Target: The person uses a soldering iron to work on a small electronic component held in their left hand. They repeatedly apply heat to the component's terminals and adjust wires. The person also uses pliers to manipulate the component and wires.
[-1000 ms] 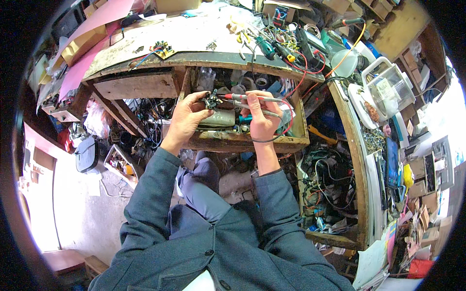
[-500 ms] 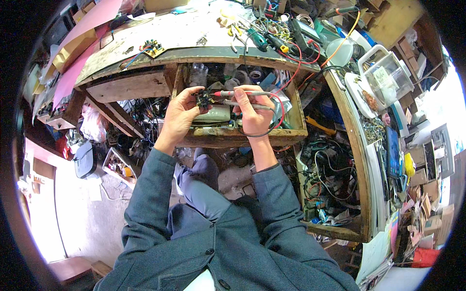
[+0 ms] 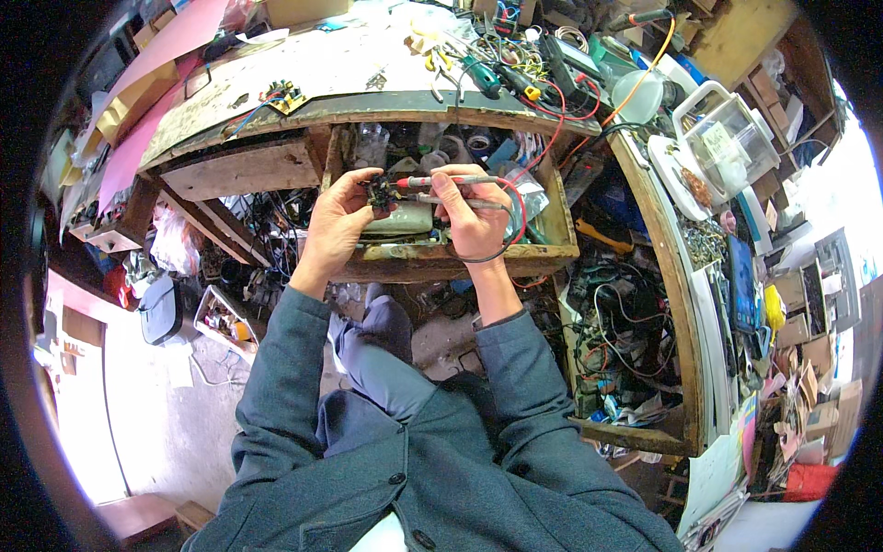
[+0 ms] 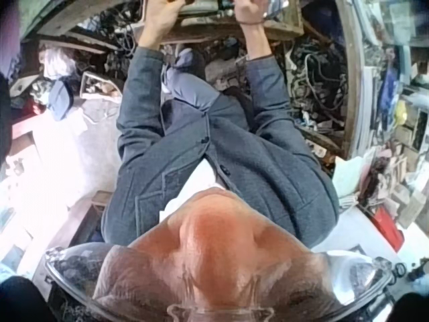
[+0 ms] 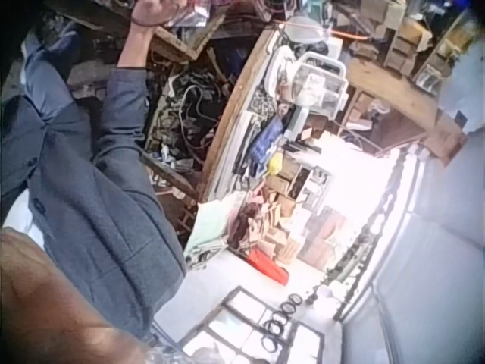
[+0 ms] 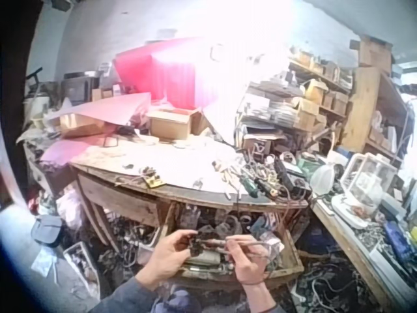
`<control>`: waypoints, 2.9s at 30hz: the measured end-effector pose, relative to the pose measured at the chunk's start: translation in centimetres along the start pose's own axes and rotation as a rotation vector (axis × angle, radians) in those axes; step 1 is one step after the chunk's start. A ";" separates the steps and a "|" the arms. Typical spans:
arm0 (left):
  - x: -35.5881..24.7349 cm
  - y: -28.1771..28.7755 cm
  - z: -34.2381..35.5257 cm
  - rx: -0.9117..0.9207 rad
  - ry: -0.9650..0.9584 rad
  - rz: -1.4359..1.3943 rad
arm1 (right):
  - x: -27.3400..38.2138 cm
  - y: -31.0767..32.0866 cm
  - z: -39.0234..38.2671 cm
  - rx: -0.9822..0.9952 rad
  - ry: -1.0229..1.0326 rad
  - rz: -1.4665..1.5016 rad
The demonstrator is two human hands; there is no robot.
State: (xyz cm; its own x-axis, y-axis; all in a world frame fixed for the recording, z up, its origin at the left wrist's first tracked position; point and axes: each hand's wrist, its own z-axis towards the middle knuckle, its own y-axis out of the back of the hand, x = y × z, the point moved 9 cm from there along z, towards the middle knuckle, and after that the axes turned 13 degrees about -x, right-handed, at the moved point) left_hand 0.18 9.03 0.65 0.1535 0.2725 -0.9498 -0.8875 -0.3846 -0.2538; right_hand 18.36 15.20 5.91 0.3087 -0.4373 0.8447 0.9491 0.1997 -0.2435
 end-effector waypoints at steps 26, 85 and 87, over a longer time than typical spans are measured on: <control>-0.6 0.2 -0.3 -0.017 -0.046 0.082 | 0.7 0.0 -0.1 -0.049 0.037 -0.106; -0.3 0.1 -0.4 -0.026 -0.006 0.095 | 0.9 -0.8 -0.1 0.023 0.060 -0.126; -0.5 0.0 -0.4 -0.037 0.004 0.067 | 1.0 -0.7 -0.1 0.014 0.064 -0.131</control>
State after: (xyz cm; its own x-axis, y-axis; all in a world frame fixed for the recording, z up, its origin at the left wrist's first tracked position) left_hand 0.25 8.53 0.99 0.0961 0.2411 -0.9657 -0.8792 -0.4343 -0.1959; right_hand 17.96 14.50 6.84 0.1859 -0.5152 0.8367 0.9807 0.1492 -0.1260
